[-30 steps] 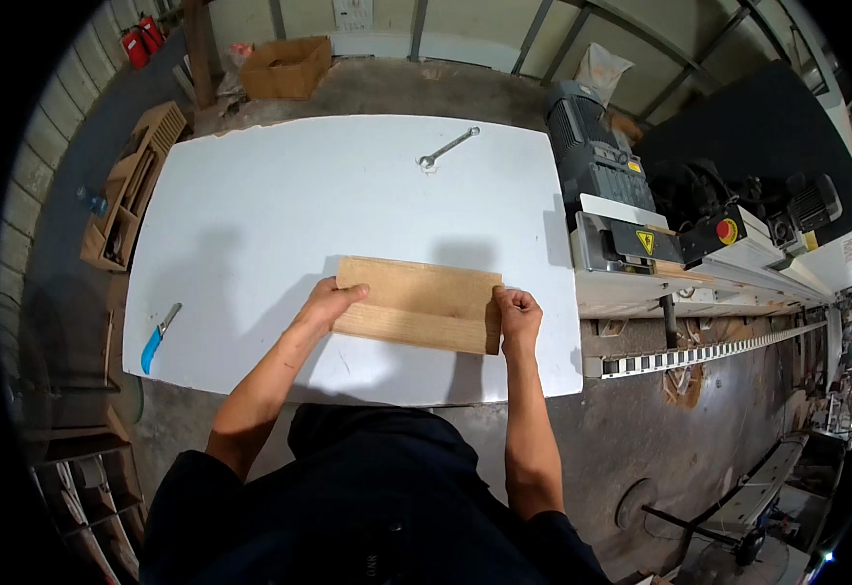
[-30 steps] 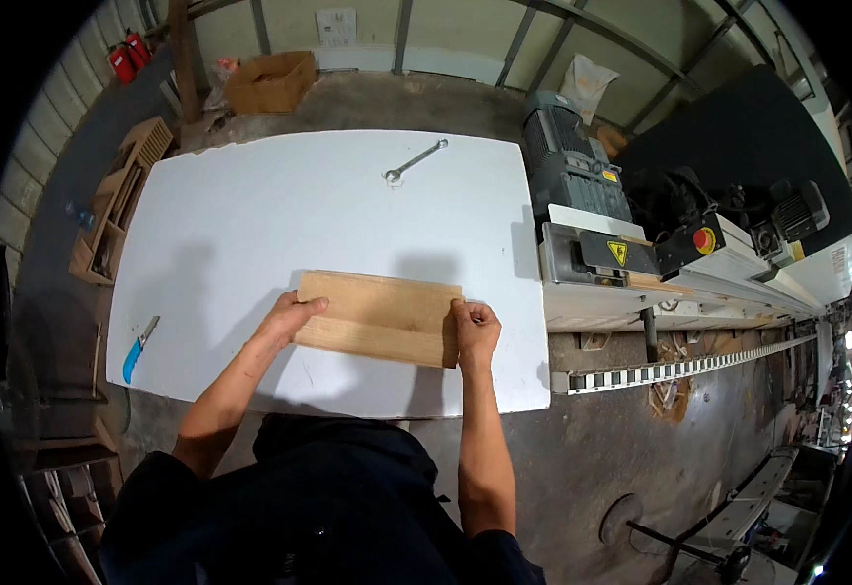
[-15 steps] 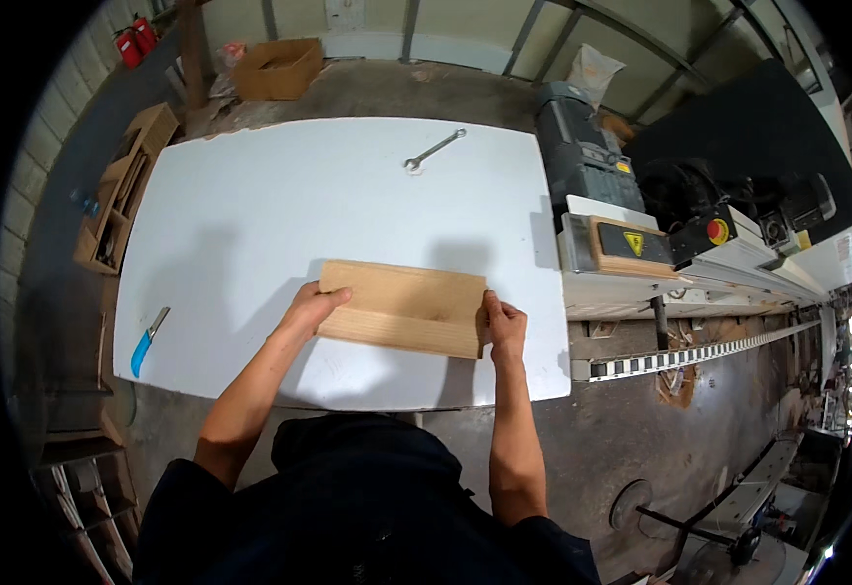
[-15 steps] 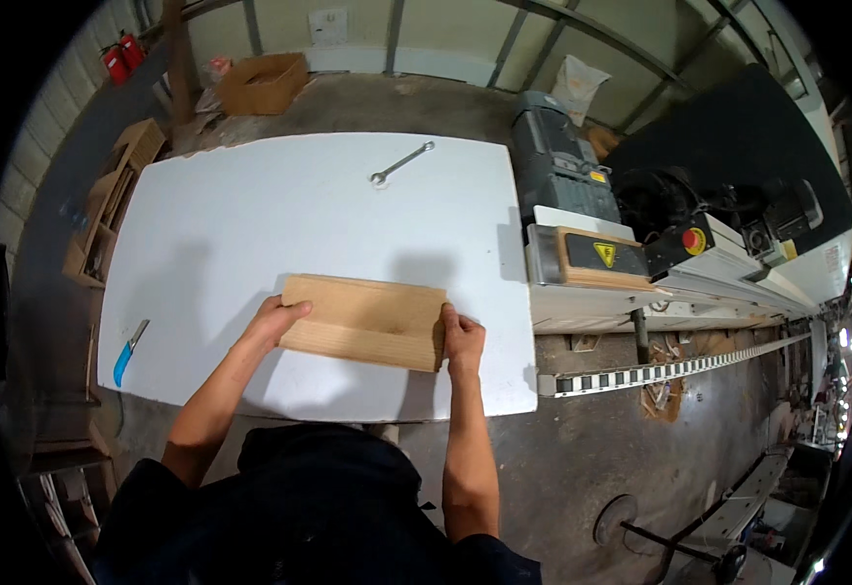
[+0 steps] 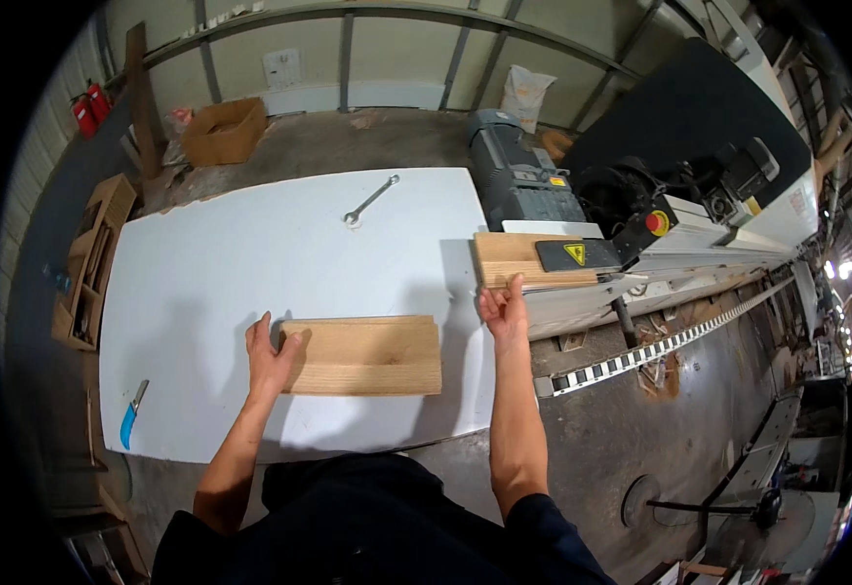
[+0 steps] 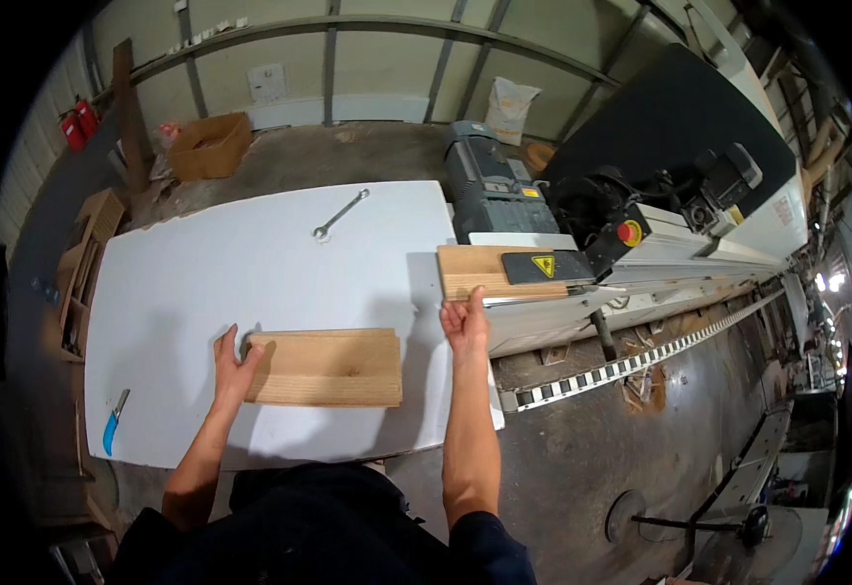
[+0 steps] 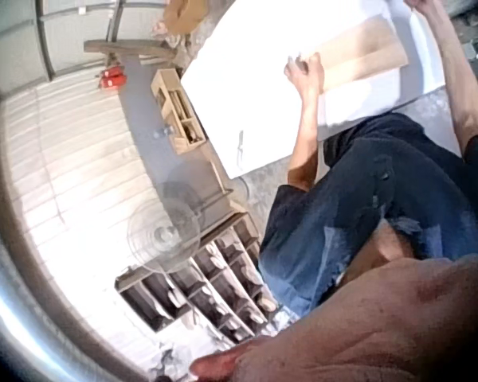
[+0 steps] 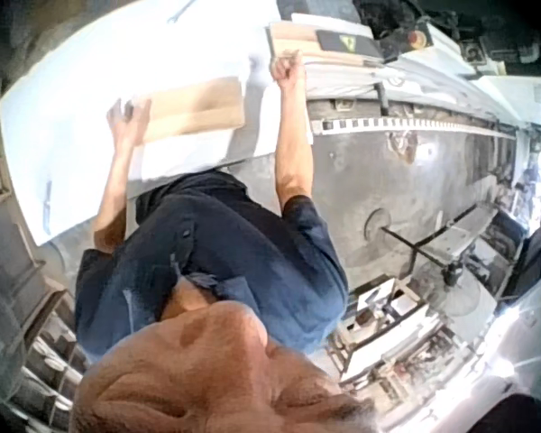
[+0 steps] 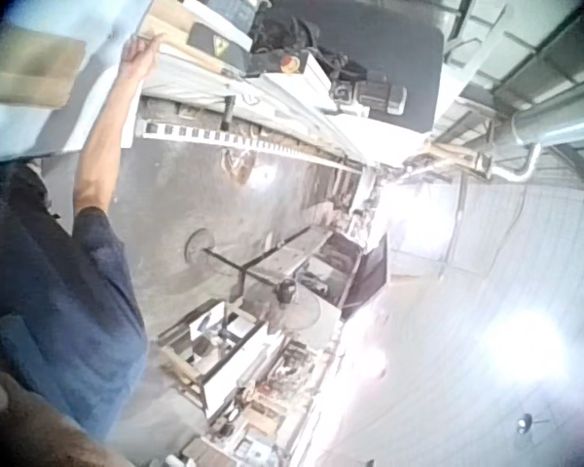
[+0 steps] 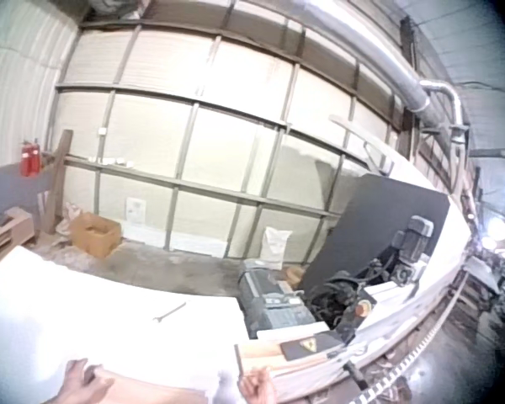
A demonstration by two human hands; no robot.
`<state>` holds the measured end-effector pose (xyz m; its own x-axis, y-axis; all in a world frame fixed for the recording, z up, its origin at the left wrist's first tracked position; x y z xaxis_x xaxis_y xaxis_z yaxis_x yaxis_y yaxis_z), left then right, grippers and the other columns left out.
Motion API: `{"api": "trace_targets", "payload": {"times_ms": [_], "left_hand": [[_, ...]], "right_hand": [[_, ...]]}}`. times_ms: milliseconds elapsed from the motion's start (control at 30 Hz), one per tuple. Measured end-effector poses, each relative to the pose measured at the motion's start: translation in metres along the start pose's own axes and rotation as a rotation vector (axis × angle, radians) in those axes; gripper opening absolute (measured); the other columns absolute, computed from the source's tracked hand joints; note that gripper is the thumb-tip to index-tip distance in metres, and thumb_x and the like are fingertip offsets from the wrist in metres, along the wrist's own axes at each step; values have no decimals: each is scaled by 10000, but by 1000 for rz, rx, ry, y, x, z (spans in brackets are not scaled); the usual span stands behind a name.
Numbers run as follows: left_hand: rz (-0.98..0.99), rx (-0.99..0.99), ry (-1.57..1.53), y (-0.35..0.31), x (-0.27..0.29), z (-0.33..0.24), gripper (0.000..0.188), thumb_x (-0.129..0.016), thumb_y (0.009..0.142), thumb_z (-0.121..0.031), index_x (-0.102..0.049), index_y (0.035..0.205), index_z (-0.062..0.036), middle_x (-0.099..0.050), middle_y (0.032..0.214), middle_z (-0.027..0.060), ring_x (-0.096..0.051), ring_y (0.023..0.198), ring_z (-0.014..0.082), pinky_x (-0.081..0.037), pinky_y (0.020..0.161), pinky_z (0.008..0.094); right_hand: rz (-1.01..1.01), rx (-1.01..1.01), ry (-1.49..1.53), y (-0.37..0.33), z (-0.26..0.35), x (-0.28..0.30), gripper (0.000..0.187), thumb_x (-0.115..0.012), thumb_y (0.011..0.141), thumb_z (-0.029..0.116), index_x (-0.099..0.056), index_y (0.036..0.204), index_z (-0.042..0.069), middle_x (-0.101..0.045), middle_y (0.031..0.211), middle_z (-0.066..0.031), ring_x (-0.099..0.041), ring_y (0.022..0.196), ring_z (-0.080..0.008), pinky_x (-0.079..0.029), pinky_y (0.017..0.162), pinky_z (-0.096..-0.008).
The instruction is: The person organizes wooden planks by stacking them on a table and then placing them onto a cardboard base on the floor. The person also uses a small tool to scrape the surface of one of the planks.
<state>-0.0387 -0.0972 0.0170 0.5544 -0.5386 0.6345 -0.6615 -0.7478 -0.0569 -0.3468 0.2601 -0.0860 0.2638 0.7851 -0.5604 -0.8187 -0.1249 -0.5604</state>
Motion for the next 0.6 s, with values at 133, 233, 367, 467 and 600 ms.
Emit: {"api": "trace_targets", "payload": {"times_ms": [133,233,367,467,600], "left_hand": [[8,-254,-153,-7,-20,-50,618,-687,799,-127,-416,1335,16,-433,1260,175,-489,1059,223,-460,752,305],[154,-313,-313,-6,-52,-59,559,-659,840,-128,-428,1335,-9,-521,1168,124,-519,1011,191,-465,762,299],[534,25,-872,-26,-110,-89,440,-605,905,-142,-451,1296,-11,-583,1052,76,-568,921,157,-497,775,287],[685,178,-1170,-42,-135,-111,343,-572,930,-137,-477,1229,4,-591,1048,81,-586,920,157,-510,801,290],[655,232,-1254,-42,-138,-106,205,-528,939,-90,-527,1123,1,-607,1064,78,-590,960,170,-499,857,310]], "right_hand": [[-67,69,59,23,13,8,266,-637,893,328,-551,862,79,-539,639,-30,-535,543,-159,-500,533,-289],[56,36,-54,2,-9,-6,213,-641,890,208,-538,752,83,-498,586,-22,-494,490,-170,-461,488,-289],[219,23,34,-85,-65,-29,106,-604,898,150,-603,929,49,-611,787,-44,-562,700,-179,-473,639,-313],[268,71,-48,-152,-98,-40,229,-607,898,113,-565,1096,6,-634,956,-52,-591,833,-185,-487,668,-320],[241,157,-157,-197,-103,-48,174,-659,869,99,-634,993,-20,-658,898,-81,-606,729,-168,-497,654,-296]]}}
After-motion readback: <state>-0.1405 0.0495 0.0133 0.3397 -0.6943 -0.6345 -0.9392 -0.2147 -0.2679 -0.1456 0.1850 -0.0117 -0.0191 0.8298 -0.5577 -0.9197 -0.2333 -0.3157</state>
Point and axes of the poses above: each hand's wrist, its own y-axis towards the middle knuckle, its own x-axis out of the back of the hand, z = x × y, the point moved 10 cm from there along y, towards the middle knuckle
